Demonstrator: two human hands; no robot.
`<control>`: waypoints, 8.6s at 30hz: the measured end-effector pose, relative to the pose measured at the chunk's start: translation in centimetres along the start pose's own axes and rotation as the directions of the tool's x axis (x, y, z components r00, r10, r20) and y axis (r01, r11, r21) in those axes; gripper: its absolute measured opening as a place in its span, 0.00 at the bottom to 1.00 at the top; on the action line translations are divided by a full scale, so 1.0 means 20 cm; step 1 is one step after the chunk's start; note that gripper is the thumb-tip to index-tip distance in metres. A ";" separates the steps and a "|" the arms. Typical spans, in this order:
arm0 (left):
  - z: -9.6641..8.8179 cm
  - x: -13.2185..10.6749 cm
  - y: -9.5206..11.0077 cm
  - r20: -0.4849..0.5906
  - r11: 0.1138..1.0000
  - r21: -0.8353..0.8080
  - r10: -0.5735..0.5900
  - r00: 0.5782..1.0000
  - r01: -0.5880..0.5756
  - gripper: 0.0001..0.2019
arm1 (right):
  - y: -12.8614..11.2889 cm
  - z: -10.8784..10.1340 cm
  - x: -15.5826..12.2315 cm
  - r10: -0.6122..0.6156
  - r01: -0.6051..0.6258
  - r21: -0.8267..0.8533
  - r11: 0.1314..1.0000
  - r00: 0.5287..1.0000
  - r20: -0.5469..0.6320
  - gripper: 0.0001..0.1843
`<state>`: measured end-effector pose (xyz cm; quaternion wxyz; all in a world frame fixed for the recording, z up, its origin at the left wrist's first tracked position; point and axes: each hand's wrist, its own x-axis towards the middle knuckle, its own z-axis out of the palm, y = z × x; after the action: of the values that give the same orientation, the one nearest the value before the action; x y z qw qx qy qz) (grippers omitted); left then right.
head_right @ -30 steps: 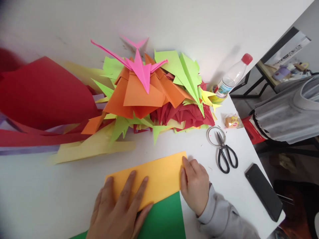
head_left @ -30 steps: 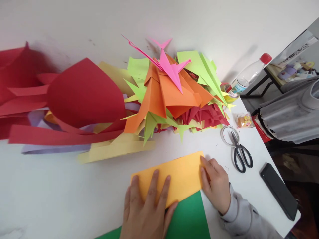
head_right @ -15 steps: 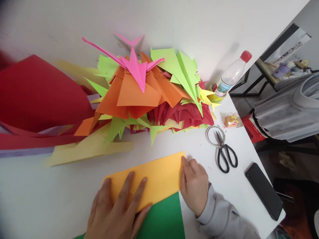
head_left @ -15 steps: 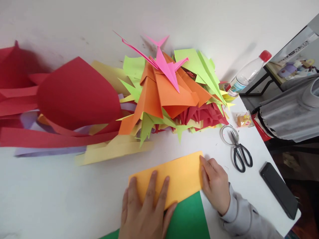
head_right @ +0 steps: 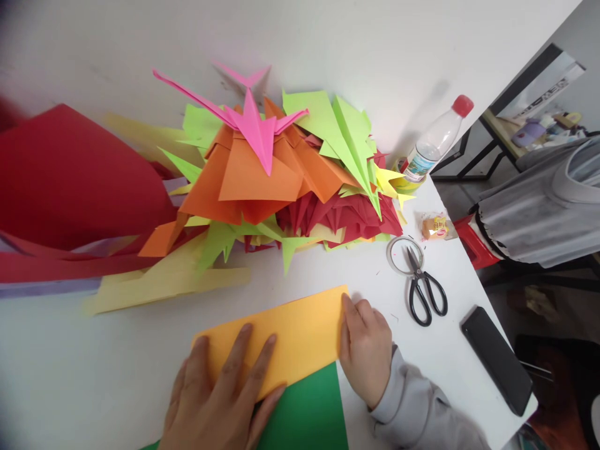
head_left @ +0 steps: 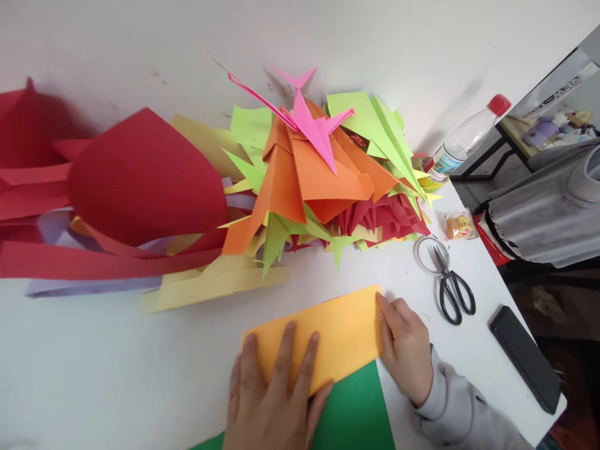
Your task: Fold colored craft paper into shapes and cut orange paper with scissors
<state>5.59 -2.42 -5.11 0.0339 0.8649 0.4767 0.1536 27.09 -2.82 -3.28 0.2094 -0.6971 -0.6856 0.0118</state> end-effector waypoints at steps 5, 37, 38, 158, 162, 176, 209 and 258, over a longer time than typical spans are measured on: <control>0.00 0.00 0.00 -0.001 1.000 0.005 0.000 1.000 0.000 0.40 | 0.00 0.00 0.00 0.008 -0.008 -0.008 1.000 1.000 -0.001 0.20; -0.01 0.01 0.03 -0.043 0.998 0.052 -0.035 0.998 0.037 0.26 | -0.01 -0.02 0.00 -0.018 0.018 0.011 1.000 1.000 0.007 0.20; -0.01 0.01 0.03 -0.045 0.997 0.055 -0.042 0.998 0.045 0.27 | 0.00 -0.02 0.00 -0.022 0.022 0.013 1.000 1.000 0.005 0.20; 0.09 0.18 -0.13 -0.092 0.998 0.064 0.004 0.996 0.002 0.27 | -0.09 0.05 0.06 0.054 0.000 -0.228 0.974 0.971 0.231 0.51; 0.09 0.17 -0.15 -0.089 0.999 0.043 0.003 0.996 0.001 0.28 | -0.08 0.05 0.06 0.046 0.014 -0.233 0.972 0.968 0.248 0.50; 0.06 0.16 -0.14 0.037 0.996 0.066 -0.068 0.997 0.065 0.26 | 0.03 0.05 0.02 0.091 -0.014 -0.269 0.963 0.957 0.276 0.44; 0.01 0.08 -0.08 -0.151 1.000 -0.016 0.011 0.988 -0.013 0.23 | 0.00 0.00 0.00 -0.177 0.245 -0.293 0.924 0.955 0.239 0.32; 0.02 0.15 -0.04 -0.077 0.984 0.149 -0.084 0.993 0.094 0.21 | -0.06 -0.01 0.02 -0.014 0.055 -0.125 0.991 0.953 0.304 0.39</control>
<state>6.50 0.53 -4.98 -0.0426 0.8368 0.5261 0.1455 26.06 -2.49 -2.57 0.0558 -0.6874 -0.7208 0.0693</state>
